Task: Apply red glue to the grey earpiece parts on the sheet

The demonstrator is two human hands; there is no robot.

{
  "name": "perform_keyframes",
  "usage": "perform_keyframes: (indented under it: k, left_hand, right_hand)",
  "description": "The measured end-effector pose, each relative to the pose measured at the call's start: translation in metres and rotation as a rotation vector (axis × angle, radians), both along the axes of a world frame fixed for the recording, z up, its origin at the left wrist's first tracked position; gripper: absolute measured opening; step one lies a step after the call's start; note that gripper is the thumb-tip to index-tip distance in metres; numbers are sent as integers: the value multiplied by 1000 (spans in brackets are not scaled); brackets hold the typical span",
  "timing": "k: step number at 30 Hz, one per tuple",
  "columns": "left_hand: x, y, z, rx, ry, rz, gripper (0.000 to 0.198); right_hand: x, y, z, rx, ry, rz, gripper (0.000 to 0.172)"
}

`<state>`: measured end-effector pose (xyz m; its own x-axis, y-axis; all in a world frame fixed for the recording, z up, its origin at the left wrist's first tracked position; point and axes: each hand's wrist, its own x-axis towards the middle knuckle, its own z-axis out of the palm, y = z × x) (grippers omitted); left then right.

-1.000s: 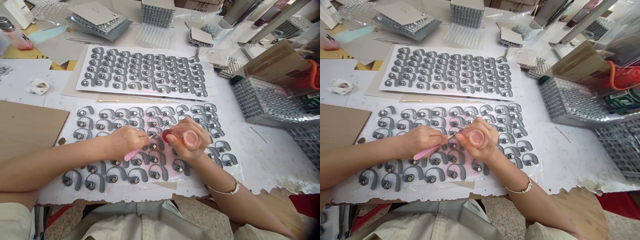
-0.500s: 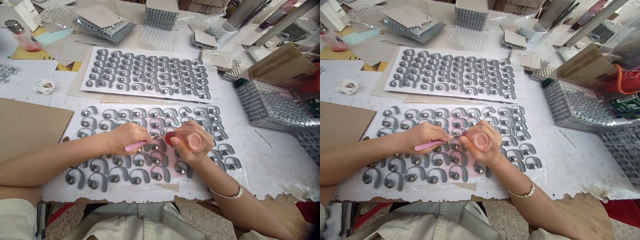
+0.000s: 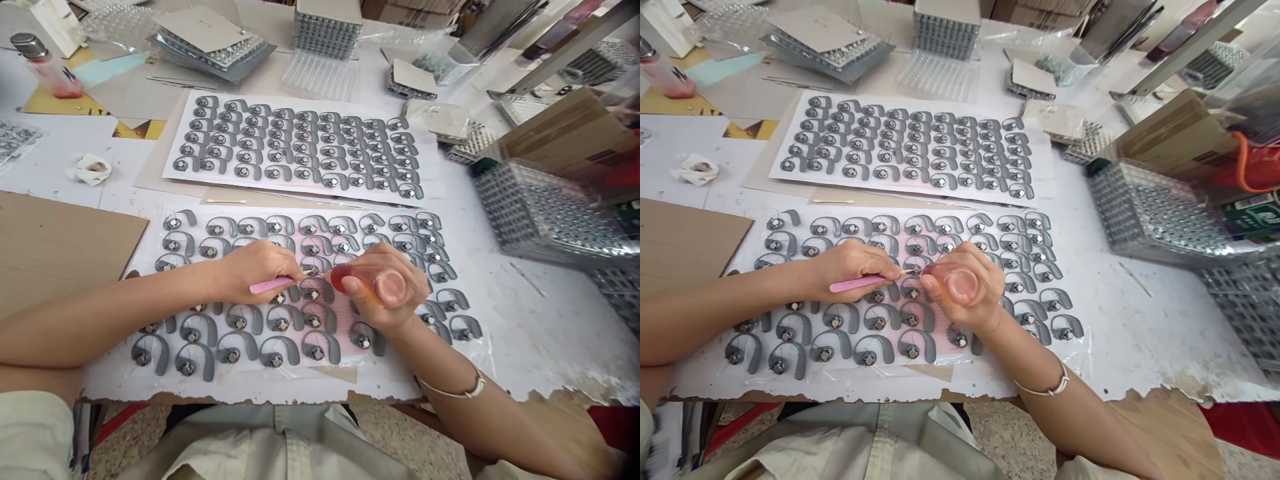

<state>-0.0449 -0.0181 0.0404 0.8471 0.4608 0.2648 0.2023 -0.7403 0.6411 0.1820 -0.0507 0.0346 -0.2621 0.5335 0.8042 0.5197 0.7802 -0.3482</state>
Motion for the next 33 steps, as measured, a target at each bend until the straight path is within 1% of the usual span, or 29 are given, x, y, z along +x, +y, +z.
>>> perform_keyframes:
  k: [5,13,21,26,33]
  left_hand:
    - [0,0,0,-14,-28,9,19]
    - [0,3,-5,3,-84,8,15]
    - [0,4,-5,-5,-96,2,14]
    - [-1,4,-5,-3,-106,-2,12]
    - [-1,4,-5,-6,-82,-1,11]
  right_hand:
    - [-1,-1,0,-35,9,-21,10]
    - [-4,-1,2,-25,11,26,10]
    - [-6,-3,-2,-42,23,33,7]
    - [-8,-4,-2,-81,32,21,7]
    - [-8,-3,-1,-67,35,23,7]
